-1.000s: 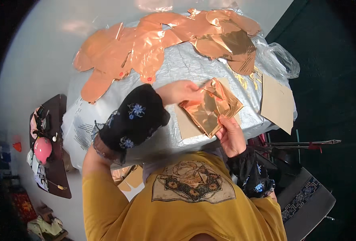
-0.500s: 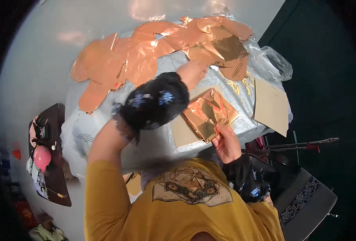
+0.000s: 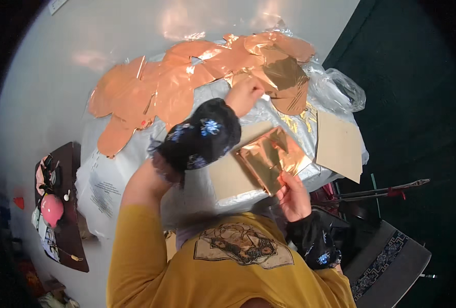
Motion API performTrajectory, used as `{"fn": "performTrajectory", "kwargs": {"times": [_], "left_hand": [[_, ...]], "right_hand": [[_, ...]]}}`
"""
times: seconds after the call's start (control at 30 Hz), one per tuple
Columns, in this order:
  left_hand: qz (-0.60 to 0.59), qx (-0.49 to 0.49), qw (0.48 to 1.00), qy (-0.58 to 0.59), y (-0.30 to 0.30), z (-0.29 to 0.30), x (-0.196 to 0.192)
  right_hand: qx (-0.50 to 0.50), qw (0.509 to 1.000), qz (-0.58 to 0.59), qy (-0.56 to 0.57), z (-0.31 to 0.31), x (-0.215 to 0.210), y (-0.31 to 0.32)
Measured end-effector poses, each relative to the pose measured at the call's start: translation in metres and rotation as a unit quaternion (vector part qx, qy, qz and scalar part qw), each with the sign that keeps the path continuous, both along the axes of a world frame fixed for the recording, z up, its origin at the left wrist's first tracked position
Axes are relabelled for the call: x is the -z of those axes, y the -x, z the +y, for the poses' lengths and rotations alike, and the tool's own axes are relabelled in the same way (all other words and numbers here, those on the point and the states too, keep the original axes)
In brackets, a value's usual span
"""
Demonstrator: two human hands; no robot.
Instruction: The person folds a foil balloon by hand, places it onto a cardboard insert, and slides them into a clear plastic packaging sleeve.
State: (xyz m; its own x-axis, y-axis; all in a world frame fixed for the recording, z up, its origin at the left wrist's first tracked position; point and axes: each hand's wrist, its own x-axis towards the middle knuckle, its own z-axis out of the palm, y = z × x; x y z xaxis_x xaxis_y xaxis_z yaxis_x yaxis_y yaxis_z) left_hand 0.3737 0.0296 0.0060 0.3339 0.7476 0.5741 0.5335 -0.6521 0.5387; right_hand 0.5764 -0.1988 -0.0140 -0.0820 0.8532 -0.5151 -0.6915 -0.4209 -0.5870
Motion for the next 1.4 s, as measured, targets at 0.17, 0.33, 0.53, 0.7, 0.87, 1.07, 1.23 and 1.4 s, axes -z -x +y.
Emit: {"fn": "performTrajectory", "kwargs": {"times": [0.17, 0.33, 0.53, 0.7, 0.87, 1.07, 1.23, 1.4], "left_hand": [[-0.05, -0.027, 0.989, 0.14, 0.039, -0.082, -0.005], [0.081, 0.015, 0.996, 0.033, 0.05, -0.147, 0.043], [-0.198, -0.02, 0.946, 0.255, 0.082, -0.158, 0.021], [-0.052, -0.025, 0.997, 0.059, 0.071, -0.184, -0.003], [0.144, 0.001, 0.989, 0.036, 0.042, -0.189, 0.026], [0.21, -0.01, 0.977, 0.045, 0.044, -0.188, 0.035], [0.208, 0.007, 0.977, 0.049, 0.046, -0.187, 0.035], [0.229, 0.015, 0.972, 0.041, 0.05, -0.186, 0.038]], "right_hand": [[0.053, 0.998, -0.035, 0.021, 0.001, -0.008, -0.01], [0.023, 0.999, -0.022, -0.009, 0.001, -0.004, 0.012], [0.076, 0.996, -0.036, 0.017, -0.005, -0.015, 0.057], [0.06, 0.997, -0.044, -0.002, -0.006, 0.005, 0.075], [0.068, 0.996, -0.054, -0.019, -0.008, 0.009, 0.095], [0.084, 0.993, -0.083, 0.009, -0.011, 0.014, 0.1], [0.093, 0.993, -0.075, 0.024, -0.009, 0.014, 0.099], [0.06, 0.996, -0.018, 0.066, 0.001, 0.021, 0.081]]}}
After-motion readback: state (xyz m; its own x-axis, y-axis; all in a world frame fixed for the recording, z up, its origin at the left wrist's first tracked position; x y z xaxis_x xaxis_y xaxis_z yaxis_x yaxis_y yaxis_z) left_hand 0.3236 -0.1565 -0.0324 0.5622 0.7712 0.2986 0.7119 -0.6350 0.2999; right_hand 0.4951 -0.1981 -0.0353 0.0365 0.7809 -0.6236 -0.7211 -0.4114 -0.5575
